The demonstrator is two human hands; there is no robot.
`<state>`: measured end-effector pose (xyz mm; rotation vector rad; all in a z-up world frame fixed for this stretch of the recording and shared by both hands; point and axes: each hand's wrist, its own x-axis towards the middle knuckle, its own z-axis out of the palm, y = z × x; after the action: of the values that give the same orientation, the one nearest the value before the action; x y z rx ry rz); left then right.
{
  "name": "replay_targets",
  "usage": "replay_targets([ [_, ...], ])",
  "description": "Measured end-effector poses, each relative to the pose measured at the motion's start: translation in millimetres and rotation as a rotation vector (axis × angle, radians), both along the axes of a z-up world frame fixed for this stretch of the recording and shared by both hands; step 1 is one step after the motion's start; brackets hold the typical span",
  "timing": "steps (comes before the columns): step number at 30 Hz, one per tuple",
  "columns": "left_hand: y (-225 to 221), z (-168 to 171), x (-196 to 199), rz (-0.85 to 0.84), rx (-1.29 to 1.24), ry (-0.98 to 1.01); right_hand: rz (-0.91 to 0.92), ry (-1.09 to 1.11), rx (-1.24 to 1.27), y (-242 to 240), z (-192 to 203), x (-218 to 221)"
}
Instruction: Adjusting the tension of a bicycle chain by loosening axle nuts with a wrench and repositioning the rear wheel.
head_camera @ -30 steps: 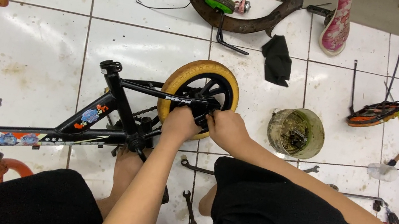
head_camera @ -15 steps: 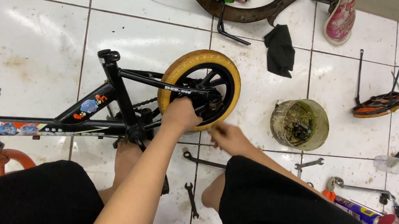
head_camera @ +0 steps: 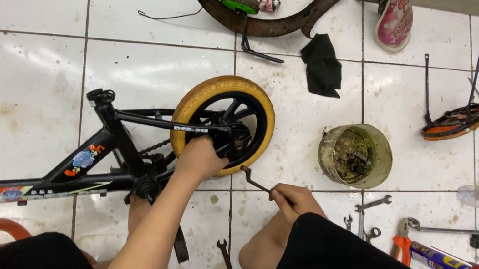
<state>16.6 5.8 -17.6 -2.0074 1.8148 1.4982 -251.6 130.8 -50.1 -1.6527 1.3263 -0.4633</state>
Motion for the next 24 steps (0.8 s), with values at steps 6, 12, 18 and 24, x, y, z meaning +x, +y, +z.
replay_targets([
  [6,-4,3,-4,0.023,0.047,-0.039,-0.084,-0.040,0.097,-28,21,1],
  [12,-6,8,-8,0.030,0.061,-0.060,-0.120,-0.139,0.176,-45,19,17],
  [18,-4,5,-7,0.031,0.041,-0.061,-0.111,-0.122,0.197,-62,33,18],
  [24,0,-5,-5,0.036,0.022,-0.052,0.098,0.264,0.108,-102,72,6],
])
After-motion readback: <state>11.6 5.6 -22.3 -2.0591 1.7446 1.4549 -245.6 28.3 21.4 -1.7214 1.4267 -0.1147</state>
